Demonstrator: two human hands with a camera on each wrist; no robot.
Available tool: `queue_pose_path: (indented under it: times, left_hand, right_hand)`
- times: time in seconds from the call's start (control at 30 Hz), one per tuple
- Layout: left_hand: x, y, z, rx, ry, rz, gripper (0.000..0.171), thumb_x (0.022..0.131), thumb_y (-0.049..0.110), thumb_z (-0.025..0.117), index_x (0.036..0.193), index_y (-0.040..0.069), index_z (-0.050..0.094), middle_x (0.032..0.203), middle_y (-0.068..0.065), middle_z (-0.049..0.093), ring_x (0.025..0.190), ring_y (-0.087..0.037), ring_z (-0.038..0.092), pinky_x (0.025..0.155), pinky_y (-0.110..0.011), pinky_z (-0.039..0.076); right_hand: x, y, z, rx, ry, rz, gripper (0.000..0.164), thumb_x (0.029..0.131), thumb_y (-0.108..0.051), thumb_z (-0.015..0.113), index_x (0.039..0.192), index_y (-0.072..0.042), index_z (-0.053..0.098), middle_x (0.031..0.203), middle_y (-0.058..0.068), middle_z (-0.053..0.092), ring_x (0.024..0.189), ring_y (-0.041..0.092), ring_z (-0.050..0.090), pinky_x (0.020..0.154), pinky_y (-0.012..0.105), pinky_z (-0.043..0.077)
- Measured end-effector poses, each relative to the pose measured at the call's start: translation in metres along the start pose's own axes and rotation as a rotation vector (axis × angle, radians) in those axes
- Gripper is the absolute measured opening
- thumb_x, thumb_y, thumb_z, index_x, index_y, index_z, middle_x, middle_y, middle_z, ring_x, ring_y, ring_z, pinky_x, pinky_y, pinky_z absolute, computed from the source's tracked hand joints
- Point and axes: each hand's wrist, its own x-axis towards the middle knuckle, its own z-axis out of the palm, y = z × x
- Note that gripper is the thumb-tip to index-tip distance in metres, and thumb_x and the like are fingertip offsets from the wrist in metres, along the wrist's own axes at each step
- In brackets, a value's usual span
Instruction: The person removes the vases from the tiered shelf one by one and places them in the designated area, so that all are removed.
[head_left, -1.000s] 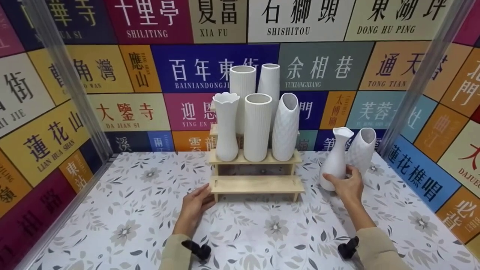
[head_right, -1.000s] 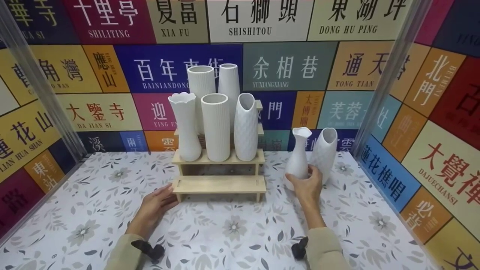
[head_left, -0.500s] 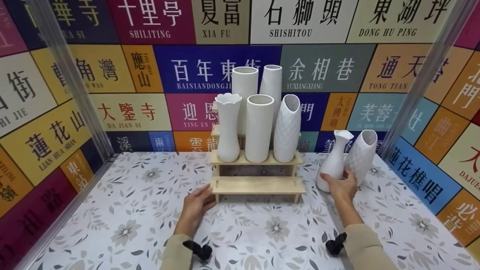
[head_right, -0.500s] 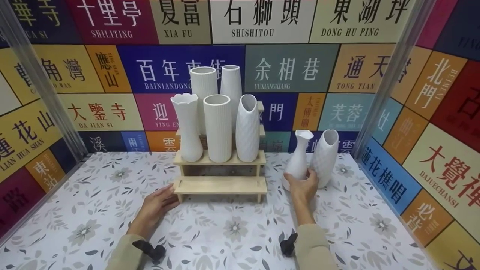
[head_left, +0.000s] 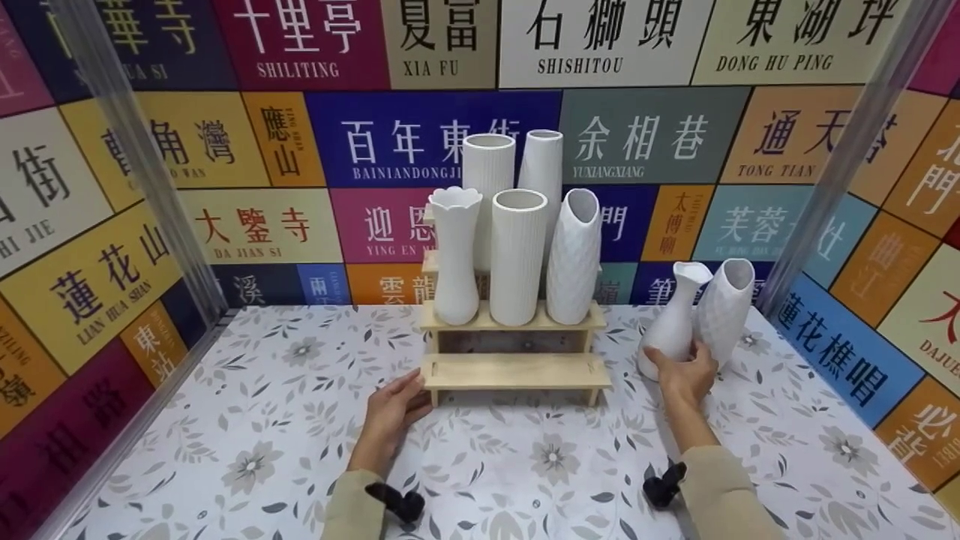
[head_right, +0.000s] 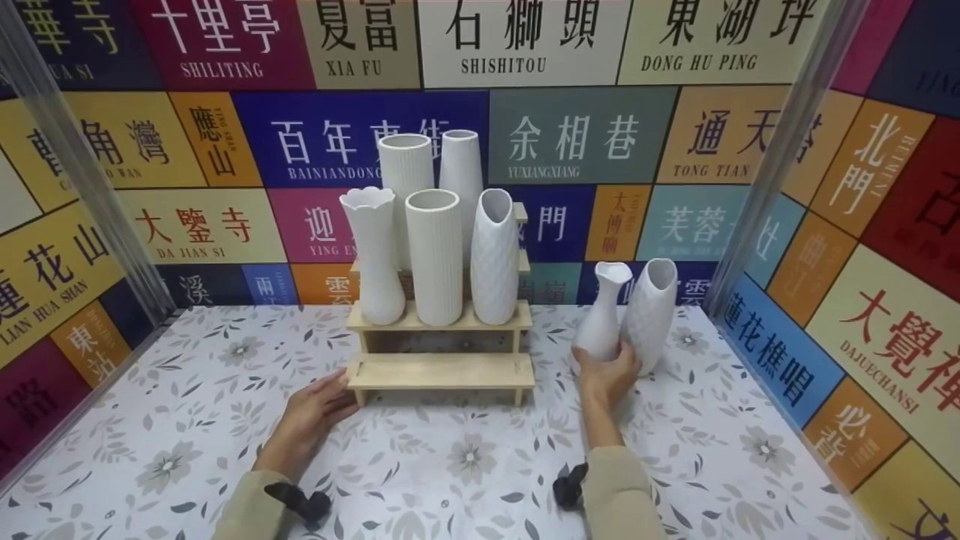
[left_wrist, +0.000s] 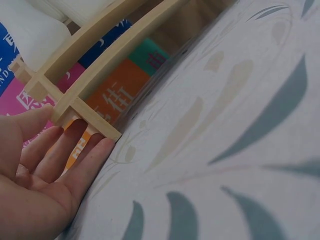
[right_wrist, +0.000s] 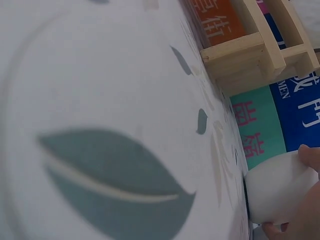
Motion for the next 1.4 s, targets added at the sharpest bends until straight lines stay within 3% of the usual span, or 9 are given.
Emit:
queue_pose_path:
  times: [0.4, 0.63, 1.13, 1.4]
  left_hand:
    - [0.0, -0.001, 0.002, -0.007, 0.005, -0.012, 0.047, 0.099, 0.022, 0.065, 0.142, 0.004, 0.055, 0.136, -0.025, 0.061, 0.111, -0.028, 0.07, 0.094, -0.035, 0.062]
    - [0.0, 0.0, 0.003, -0.003, -0.01, 0.014, 0.049, 0.099, 0.021, 0.064, 0.142, 0.002, 0.053, 0.135, -0.028, 0.06, 0.11, -0.029, 0.07, 0.094, -0.036, 0.062]
    - [-0.002, -0.001, 0.0, -0.021, -0.004, 0.006, 0.048, 0.099, 0.021, 0.064, 0.142, 0.002, 0.053, 0.136, -0.028, 0.06, 0.108, -0.027, 0.07, 0.096, -0.037, 0.061]
    - [-0.002, -0.001, 0.002, -0.044, -0.012, 0.012, 0.049, 0.099, 0.021, 0.065, 0.142, 0.0, 0.053, 0.132, -0.026, 0.063, 0.106, -0.025, 0.07, 0.095, -0.037, 0.062]
  right_hand:
    - [0.002, -0.001, 0.004, 0.025, 0.06, -0.006, 0.078, 0.076, -0.01, 0.085, 0.143, 0.0, 0.047, 0.149, 0.024, 0.044, 0.14, 0.038, 0.042, 0.125, 0.046, 0.033]
    - [0.004, -0.003, 0.006, 0.037, 0.092, 0.005, 0.078, 0.075, -0.009, 0.087, 0.142, 0.0, 0.047, 0.147, 0.024, 0.045, 0.138, 0.037, 0.042, 0.124, 0.045, 0.034]
    - [0.007, -0.003, 0.012, 0.011, 0.083, 0.068, 0.082, 0.075, -0.012, 0.087, 0.145, -0.006, 0.043, 0.153, 0.023, 0.033, 0.138, 0.038, 0.041, 0.123, 0.046, 0.034]
    - [0.008, -0.003, 0.012, 0.001, 0.106, 0.036, 0.077, 0.074, -0.012, 0.087, 0.14, -0.002, 0.048, 0.148, 0.026, 0.039, 0.135, 0.037, 0.039, 0.122, 0.045, 0.035]
